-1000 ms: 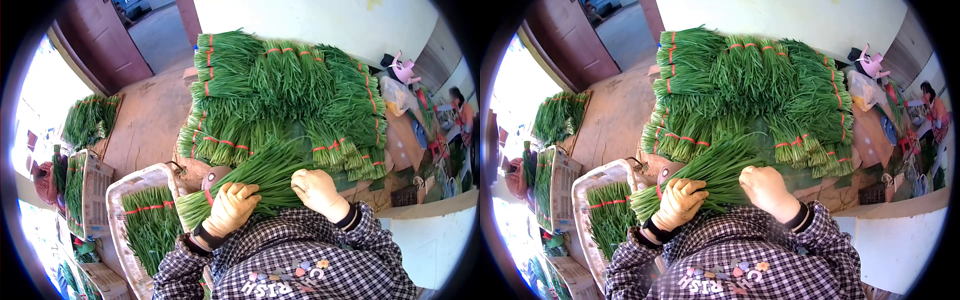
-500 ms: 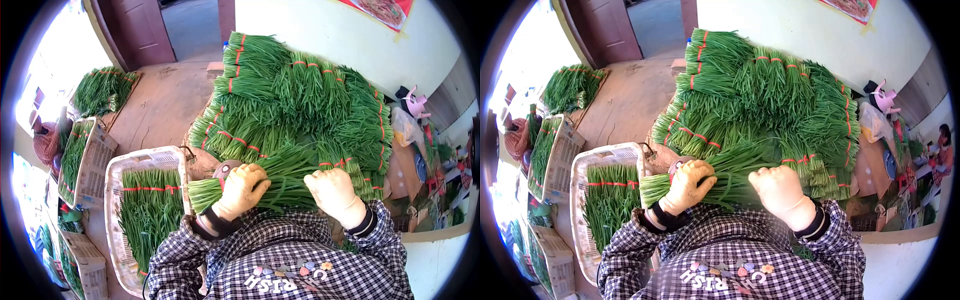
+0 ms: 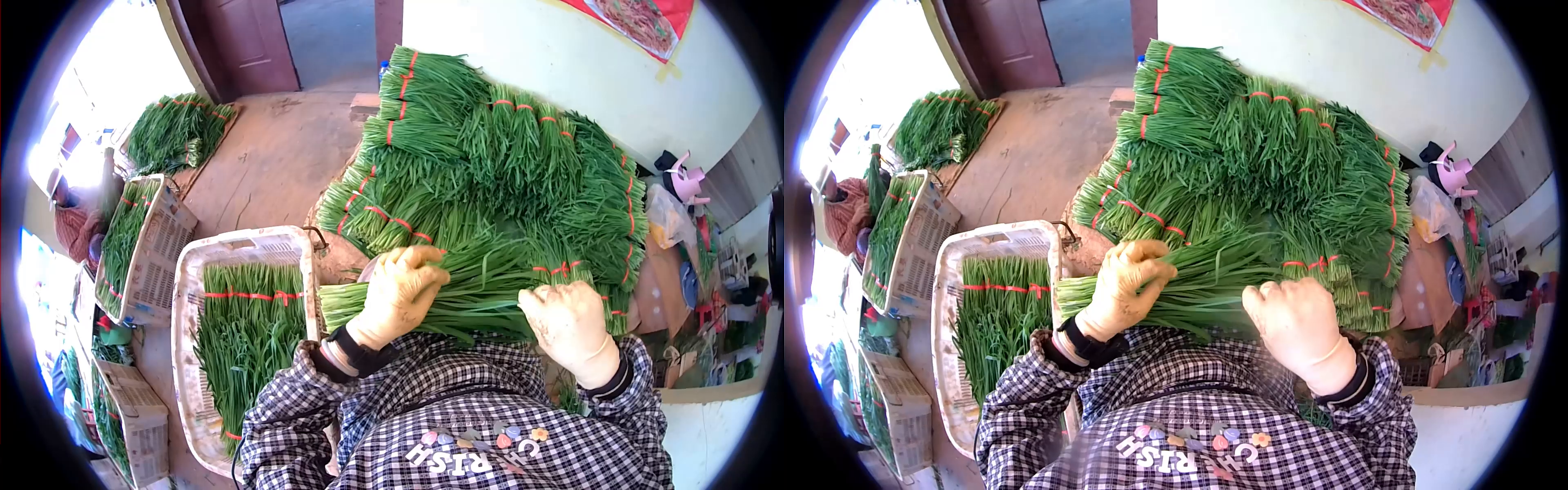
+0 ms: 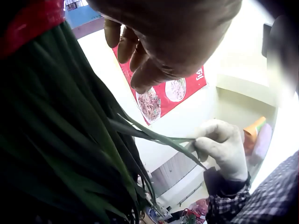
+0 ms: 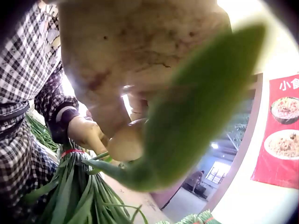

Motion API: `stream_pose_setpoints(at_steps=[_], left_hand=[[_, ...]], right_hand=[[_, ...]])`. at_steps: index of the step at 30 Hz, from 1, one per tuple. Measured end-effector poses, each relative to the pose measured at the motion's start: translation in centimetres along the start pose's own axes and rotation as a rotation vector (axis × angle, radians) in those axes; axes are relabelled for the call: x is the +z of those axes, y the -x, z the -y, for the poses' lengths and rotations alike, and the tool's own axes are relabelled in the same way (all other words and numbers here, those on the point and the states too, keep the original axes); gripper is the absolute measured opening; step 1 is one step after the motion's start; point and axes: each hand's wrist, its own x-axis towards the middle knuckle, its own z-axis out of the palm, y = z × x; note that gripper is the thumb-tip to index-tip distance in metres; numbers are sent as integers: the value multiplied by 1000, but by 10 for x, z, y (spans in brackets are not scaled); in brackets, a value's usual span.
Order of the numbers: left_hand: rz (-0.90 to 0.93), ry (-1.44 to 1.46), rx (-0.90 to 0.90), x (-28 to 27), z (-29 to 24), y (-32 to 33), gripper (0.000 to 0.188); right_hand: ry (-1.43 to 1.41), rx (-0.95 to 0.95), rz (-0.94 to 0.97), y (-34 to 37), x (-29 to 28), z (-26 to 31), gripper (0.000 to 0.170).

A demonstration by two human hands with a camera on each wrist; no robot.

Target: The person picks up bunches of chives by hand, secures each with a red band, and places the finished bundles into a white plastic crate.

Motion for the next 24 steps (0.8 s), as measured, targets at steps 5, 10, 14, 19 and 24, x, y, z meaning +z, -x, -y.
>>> stream_pose_setpoints(at_steps=[5,10,14,19,24], left_hand=[[194,-15,26,-12,-14,12,21],[263,-3,-1,-15,-16,17,22],[326,-22,-25,-18,-18,19,22],[326,-12,-95,-13,-12,20,18],[341,9,-120,-14,-10,19,18]], right_hand=[[33,-57,-27,-20,-7,-3,12],[31,-79,29,-26,1,-11,12],[48,-70,24,-26,8,-19,11],[-114,26,-114,-29,2,-7,12],[-490,-12,-292,-22,2,33,17]])
